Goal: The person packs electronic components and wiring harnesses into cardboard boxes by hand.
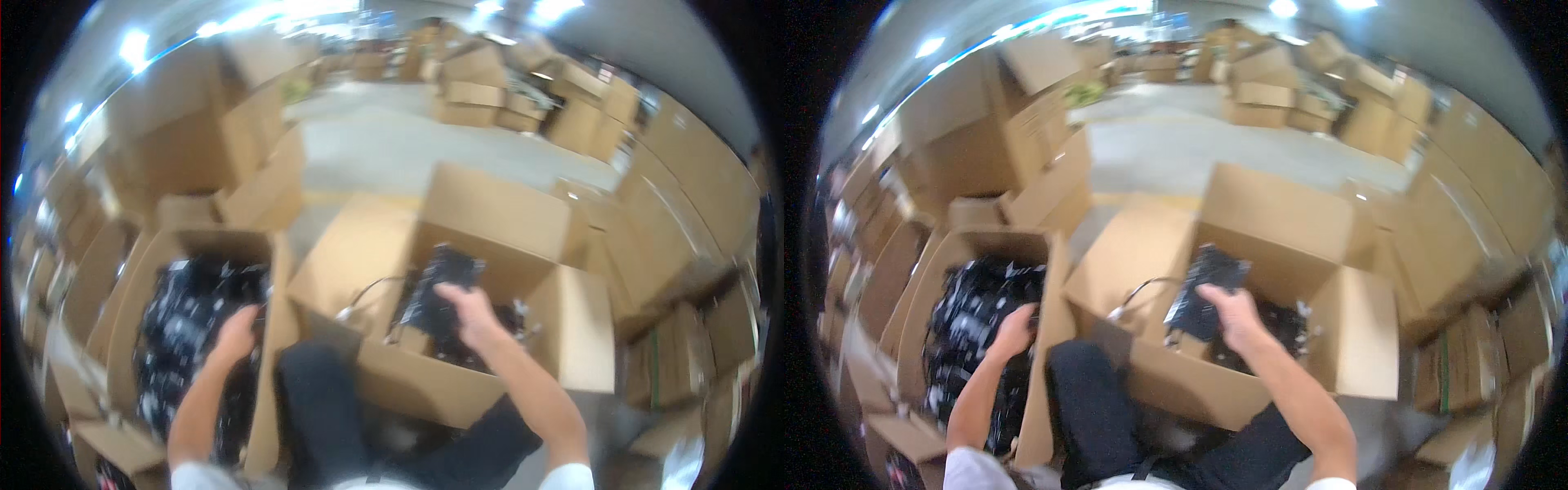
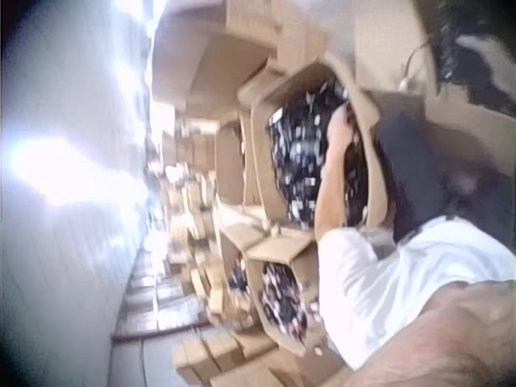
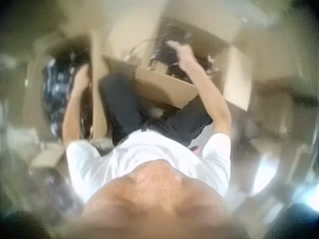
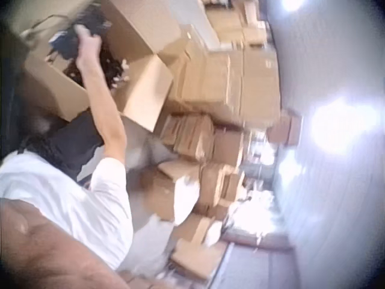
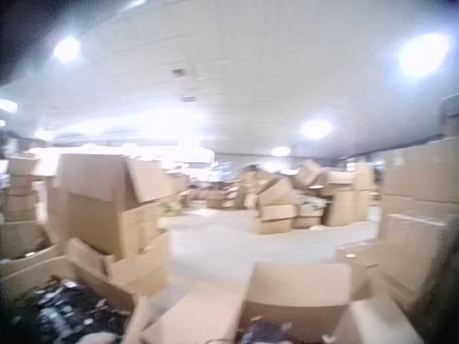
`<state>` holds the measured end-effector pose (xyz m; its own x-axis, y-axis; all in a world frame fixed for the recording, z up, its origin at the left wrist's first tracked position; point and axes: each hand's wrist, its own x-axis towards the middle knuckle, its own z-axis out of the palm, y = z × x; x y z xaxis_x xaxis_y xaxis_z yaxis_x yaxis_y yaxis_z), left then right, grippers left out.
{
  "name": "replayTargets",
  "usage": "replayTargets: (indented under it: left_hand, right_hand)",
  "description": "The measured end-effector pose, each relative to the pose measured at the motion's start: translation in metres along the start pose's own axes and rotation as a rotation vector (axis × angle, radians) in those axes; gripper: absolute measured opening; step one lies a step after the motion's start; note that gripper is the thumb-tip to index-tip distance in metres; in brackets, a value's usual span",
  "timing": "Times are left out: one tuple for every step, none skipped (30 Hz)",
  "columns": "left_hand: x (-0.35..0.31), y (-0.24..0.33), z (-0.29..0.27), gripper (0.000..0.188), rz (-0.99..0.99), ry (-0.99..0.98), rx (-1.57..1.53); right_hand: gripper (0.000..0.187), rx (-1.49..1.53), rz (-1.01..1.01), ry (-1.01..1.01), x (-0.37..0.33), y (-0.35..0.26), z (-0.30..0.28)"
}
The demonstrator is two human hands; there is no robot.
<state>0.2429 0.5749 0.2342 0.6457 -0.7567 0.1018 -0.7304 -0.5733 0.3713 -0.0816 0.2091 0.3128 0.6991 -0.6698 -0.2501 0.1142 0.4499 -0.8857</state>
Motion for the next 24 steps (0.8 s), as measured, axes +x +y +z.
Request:
replayTargets:
  left_hand:
    - [0.008,0.011,-0.012,0.040,-0.077,0.042,-0.135]
    - [0.004,-0.009,-0.027,0.037,0.021,0.071,-0.083]
    - [0.007,-0.048,-0.036,0.031,-0.190,0.071,-0.185]
    - [0.018,-0.032,-0.054,0.034,-0.452,0.106,-0.604]
    - [0.017,-0.089,-0.075,0.042,-0.588,0.277,-0.794]
    - [0.027,-0.095,-0.090,0.050,-0.700,0.641,-0.899]
    - [0.032,-0.101,-0.114,0.049,-0.509,0.758,-1.053]
    - [0.039,-0.067,-0.132,0.047,-0.341,0.892,-1.026]
    - [0.039,-0.047,-0.170,0.048,-0.347,0.924,-1.043]
    - [0.034,0.008,-0.192,0.052,-0.175,1.027,-0.930]
    - [0.027,0.040,-0.210,0.055,-0.066,1.132,-0.793]
    - [0.024,0.072,-0.221,0.054,-0.048,1.167,-0.686]
    - [0.022,0.086,-0.224,0.050,-0.041,1.157,-0.428]
    - [0.026,0.111,-0.212,0.045,-0.072,1.077,-0.353]
    - [0.032,0.177,-0.177,0.039,0.147,1.039,-0.413]
    - [0.043,0.229,-0.149,0.039,0.500,1.113,-0.212]
    - [0.050,0.252,-0.123,0.044,0.659,1.028,-0.216]
    - [0.061,0.281,-0.098,0.048,0.937,0.912,-0.257]
    - [0.059,0.302,-0.079,0.049,1.009,0.742,-0.196]
    - [0.062,0.315,-0.054,0.053,1.081,0.668,-0.195]
    - [0.067,0.323,-0.033,0.054,1.105,0.487,-0.092]
    - [0.068,0.334,-0.019,0.059,1.151,0.402,-0.031]
    - [0.062,0.352,-0.011,0.063,1.174,0.354,-0.080]
    - [0.065,0.363,-0.001,0.065,1.201,0.348,-0.108]
  right_hand:
    - [0.025,0.006,-0.007,-0.059,-0.005,0.000,-0.004]
    - [0.025,-0.077,0.021,-0.074,-0.018,-0.012,0.004]
    - [0.027,-0.060,0.006,-0.146,-0.013,-0.004,0.000]
    - [0.027,-0.040,0.008,-0.132,-0.020,-0.010,-0.008]
    - [0.028,0.011,0.004,-0.218,-0.022,-0.011,-0.005]
    - [0.028,0.017,-0.009,-0.220,-0.024,-0.015,-0.010]
    - [0.027,0.022,-0.022,-0.230,-0.024,-0.020,-0.015]
    - [0.027,0.035,-0.041,-0.196,-0.024,-0.023,-0.024]
    - [0.028,0.059,-0.014,-0.187,-0.024,-0.024,-0.027]
    - [0.029,0.078,0.019,-0.176,-0.024,-0.023,-0.030]
    - [0.029,0.086,0.022,-0.196,-0.022,-0.021,-0.026]
    - [0.029,0.138,0.018,-0.191,-0.021,-0.019,-0.022]
    - [0.029,0.191,0.017,-0.193,-0.019,-0.017,-0.015]
    - [0.029,0.188,0.020,-0.212,-0.018,-0.019,-0.010]
    - [0.029,0.179,0.020,-0.196,-0.019,-0.023,-0.014]
    - [0.031,0.209,-0.009,-0.204,-0.026,-0.029,-0.015]
    - [0.033,0.251,-0.040,-0.259,-0.029,-0.033,-0.015]
    - [0.036,0.276,-0.034,-0.256,-0.026,-0.032,-0.017]
    - [0.039,0.301,-0.019,-0.276,-0.024,-0.031,-0.013]
    - [0.039,0.306,-0.009,-0.292,-0.024,-0.028,-0.006]
    - [0.042,0.393,-0.039,-0.275,-0.027,-0.026,-0.002]
    - [0.045,0.479,-0.072,-0.258,-0.030,-0.025,-0.001]
    - [0.050,0.474,-0.084,-0.246,-0.030,-0.019,-0.009]
    - [0.051,0.455,-0.121,-0.206,-0.030,-0.018,-0.021]
